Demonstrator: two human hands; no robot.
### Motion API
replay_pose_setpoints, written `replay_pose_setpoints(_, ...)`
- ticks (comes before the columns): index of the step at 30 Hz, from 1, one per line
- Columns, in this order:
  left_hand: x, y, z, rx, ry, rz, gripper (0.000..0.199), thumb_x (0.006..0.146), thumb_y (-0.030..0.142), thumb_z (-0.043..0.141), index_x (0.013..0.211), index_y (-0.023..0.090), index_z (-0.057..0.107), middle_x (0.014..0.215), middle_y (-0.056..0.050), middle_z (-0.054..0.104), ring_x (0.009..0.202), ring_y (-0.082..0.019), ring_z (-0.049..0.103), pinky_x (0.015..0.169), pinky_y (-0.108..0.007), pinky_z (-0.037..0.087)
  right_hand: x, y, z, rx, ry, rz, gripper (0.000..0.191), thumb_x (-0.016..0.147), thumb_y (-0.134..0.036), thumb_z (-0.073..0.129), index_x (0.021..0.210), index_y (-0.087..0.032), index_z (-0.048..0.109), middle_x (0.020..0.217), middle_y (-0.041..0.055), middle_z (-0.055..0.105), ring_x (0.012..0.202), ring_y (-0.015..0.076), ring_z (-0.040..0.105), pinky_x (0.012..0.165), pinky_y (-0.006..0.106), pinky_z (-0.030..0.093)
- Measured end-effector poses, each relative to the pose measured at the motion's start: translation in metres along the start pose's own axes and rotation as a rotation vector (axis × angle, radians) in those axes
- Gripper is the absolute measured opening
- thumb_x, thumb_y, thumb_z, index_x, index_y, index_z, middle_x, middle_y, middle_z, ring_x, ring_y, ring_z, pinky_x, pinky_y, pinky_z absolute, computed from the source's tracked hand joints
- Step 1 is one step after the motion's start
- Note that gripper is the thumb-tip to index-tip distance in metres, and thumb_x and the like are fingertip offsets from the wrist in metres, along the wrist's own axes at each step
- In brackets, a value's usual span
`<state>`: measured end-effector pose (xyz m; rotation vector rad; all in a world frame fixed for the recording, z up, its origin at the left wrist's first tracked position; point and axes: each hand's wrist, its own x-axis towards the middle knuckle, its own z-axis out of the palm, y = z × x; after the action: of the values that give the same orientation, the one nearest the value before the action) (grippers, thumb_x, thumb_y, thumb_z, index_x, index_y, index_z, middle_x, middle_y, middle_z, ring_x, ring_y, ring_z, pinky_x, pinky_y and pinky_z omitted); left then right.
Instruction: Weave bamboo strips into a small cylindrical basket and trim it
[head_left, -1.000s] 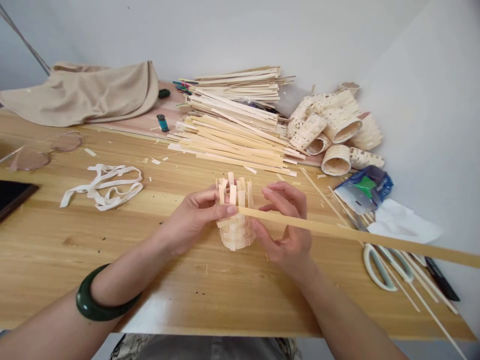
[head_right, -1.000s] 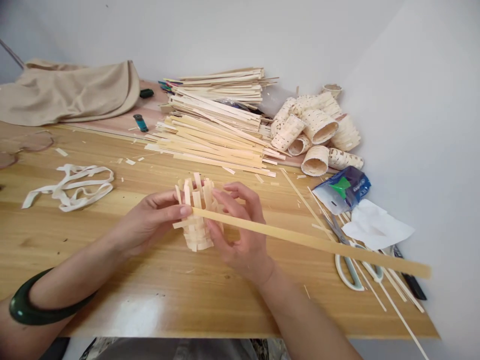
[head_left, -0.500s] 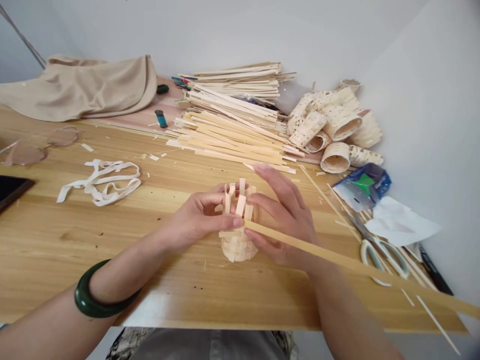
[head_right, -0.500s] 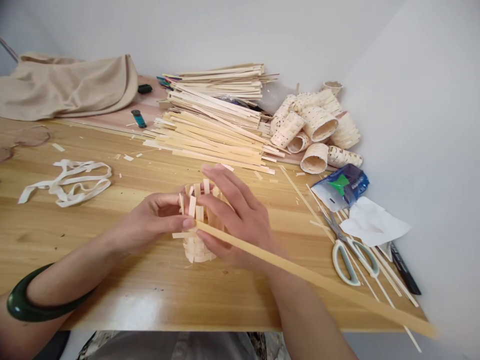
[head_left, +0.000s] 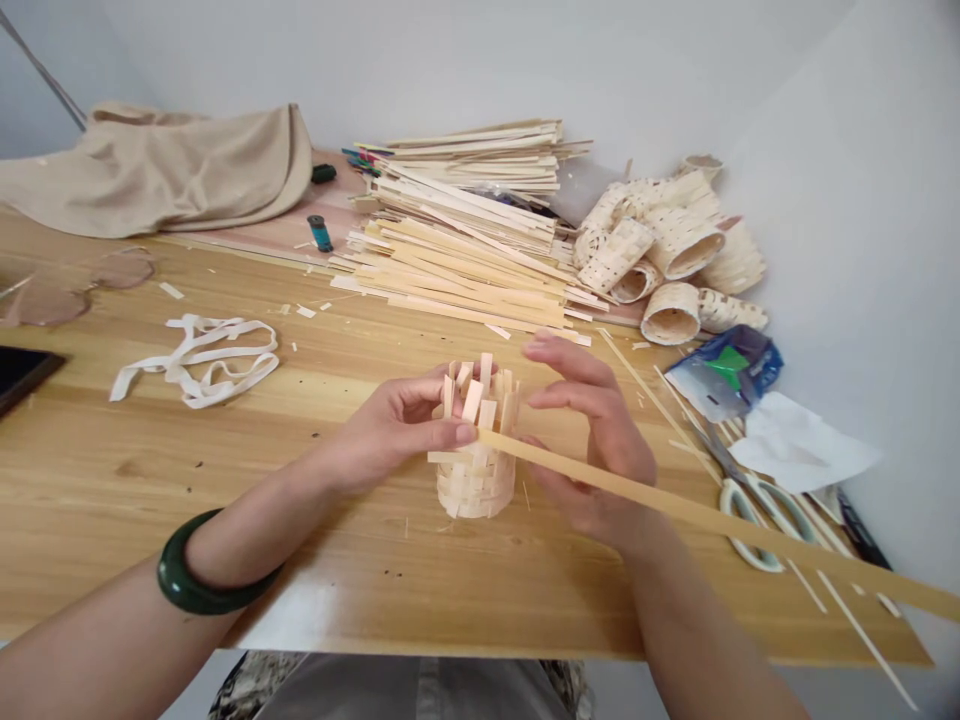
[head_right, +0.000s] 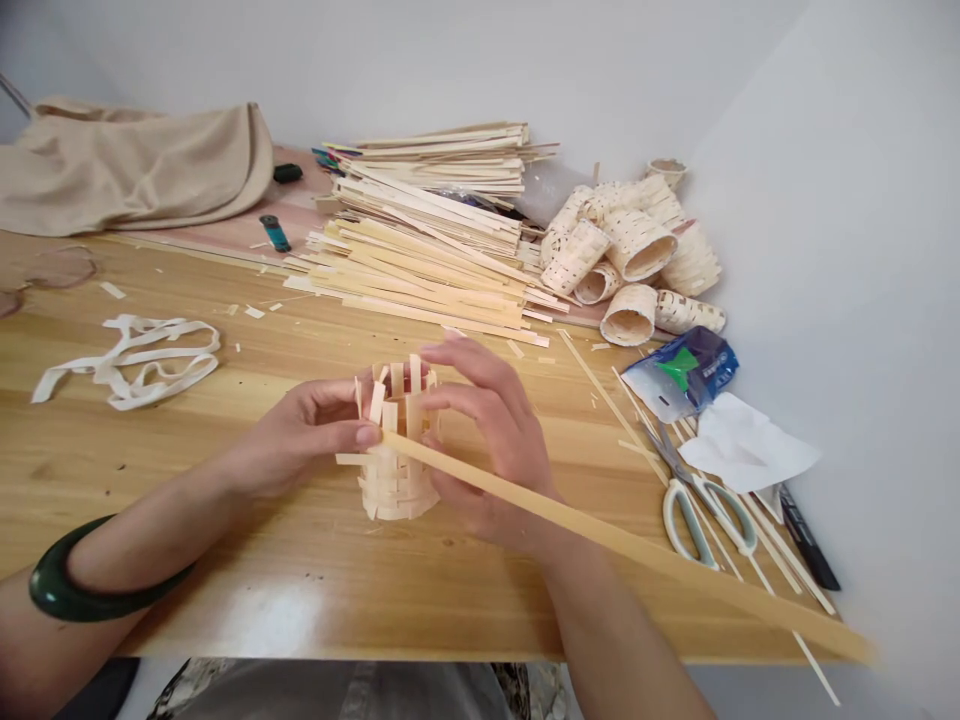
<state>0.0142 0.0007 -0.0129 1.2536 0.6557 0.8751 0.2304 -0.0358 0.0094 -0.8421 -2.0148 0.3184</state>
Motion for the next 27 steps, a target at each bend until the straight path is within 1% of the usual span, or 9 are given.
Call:
replay_pose_setpoints(2, 0.0, -0.002, -0.001, -0.065, 0.034, -0.036, 0.015, 0.075, 0.035, 0.084, 0.087, 0.026, 0.082, 0.106, -0.003, 0.078, 0.124, -0.031, 0.063, 0.11, -0.047, 0.045, -0.003, 0.001, 0.004, -0.113, 0.046, -0.012, 0.026, 0.091, -0.019, 0.063, 0.113, -0.031, 0.063, 0.147, 0.0053, 0.056, 0.145, 0.0314, 0.045, 0.12, 0.064, 0.038)
replay_pose_setpoints(4, 0.0, -0.003, 0.0, -0.098, 0.04, -0.055, 0.015, 0.075, 0.035, 0.084, 0.087, 0.026, 0.082, 0.104, -0.003, 0.079, 0.122, -0.031, 0.064, 0.109, -0.048, 0.046, -0.005, 0.001, 0.007, -0.204, 0.014, -0.052, 0.026, 0.091, -0.02, 0.064, 0.114, -0.032, 0.065, 0.151, 0.0032, 0.054, 0.146, 0.033, 0.044, 0.119, 0.065, 0.039)
replay_pose_setpoints(8, -0.001, -0.005, 0.003, -0.097, 0.021, -0.047, 0.016, 0.075, 0.036, 0.085, 0.088, 0.028, 0.083, 0.117, -0.003, 0.078, 0.129, -0.032, 0.061, 0.111, -0.048, 0.045, -0.006, -0.002, 0.013, -0.346, 0.021, -0.092, 0.031, 0.091, -0.026, 0.068, 0.121, -0.033, 0.065, 0.156, 0.0004, 0.051, 0.149, 0.0328, 0.04, 0.12, 0.062, 0.041)
replay_pose_setpoints(12, 0.0, -0.006, 0.006, -0.063, 0.064, -0.01, 0.015, 0.073, 0.04, 0.087, 0.084, 0.03, 0.083, 0.128, -0.003, 0.074, 0.141, -0.031, 0.051, 0.117, -0.049, 0.04, -0.007, -0.014, 0.02, -0.464, 0.103, -0.001, 0.028, 0.088, -0.035, 0.075, 0.114, -0.033, 0.066, 0.159, -0.0016, 0.047, 0.154, 0.039, 0.03, 0.121, 0.067, 0.037)
replay_pose_setpoints(16, 0.001, -0.008, 0.009, -0.067, 0.1, -0.014, 0.022, 0.07, 0.047, 0.088, 0.086, 0.031, 0.084, 0.129, -0.004, 0.073, 0.144, -0.032, 0.048, 0.117, -0.05, 0.04, -0.011, -0.023, 0.03, -0.526, 0.149, 0.099, 0.032, 0.086, -0.039, 0.079, 0.113, -0.03, 0.064, 0.159, 0.0025, 0.048, 0.154, 0.0449, 0.026, 0.117, 0.074, 0.036)
replay_pose_setpoints(19, 0.001, -0.01, 0.012, -0.086, 0.122, 0.009, 0.022, 0.069, 0.046, 0.089, 0.086, 0.032, 0.084, 0.135, -0.003, 0.07, 0.143, -0.03, 0.05, 0.119, -0.048, 0.039, -0.015, -0.029, 0.038, -0.524, 0.199, 0.158, 0.031, 0.086, -0.034, 0.079, 0.112, -0.028, 0.063, 0.162, 0.0049, 0.043, 0.155, 0.047, 0.02, 0.115, 0.079, 0.034)
replay_pose_setpoints(21, 0.001, -0.011, 0.013, -0.094, 0.135, 0.031, 0.018, 0.07, 0.044, 0.089, 0.083, 0.032, 0.084, 0.138, -0.001, 0.068, 0.142, -0.029, 0.05, 0.121, -0.047, 0.036, -0.018, -0.032, 0.042, -0.523, 0.213, 0.179, 0.03, 0.086, -0.029, 0.078, 0.112, -0.027, 0.062, 0.165, 0.0057, 0.038, 0.156, 0.0478, 0.015, 0.115, 0.082, 0.029)
replay_pose_setpoints(24, 0.002, -0.012, 0.013, -0.091, 0.146, 0.047, 0.015, 0.071, 0.045, 0.088, 0.079, 0.033, 0.083, 0.135, -0.001, 0.069, 0.141, -0.029, 0.052, 0.122, -0.047, 0.035, -0.02, -0.035, 0.046, -0.541, 0.192, 0.182, 0.037, 0.088, -0.026, 0.075, 0.123, -0.025, 0.062, 0.169, 0.0073, 0.029, 0.156, 0.0485, 0.01, 0.116, 0.085, 0.018)
replay_pose_setpoints(27, 0.003, -0.011, 0.011, -0.074, 0.146, 0.06, 0.017, 0.069, 0.047, 0.089, 0.076, 0.033, 0.083, 0.132, -0.002, 0.071, 0.14, -0.029, 0.053, 0.121, -0.048, 0.036, -0.021, -0.036, 0.048, -0.492, 0.168, 0.155, 0.045, 0.091, -0.02, 0.068, 0.134, -0.024, 0.058, 0.171, 0.0087, 0.021, 0.157, 0.0478, 0.009, 0.117, 0.085, 0.016)
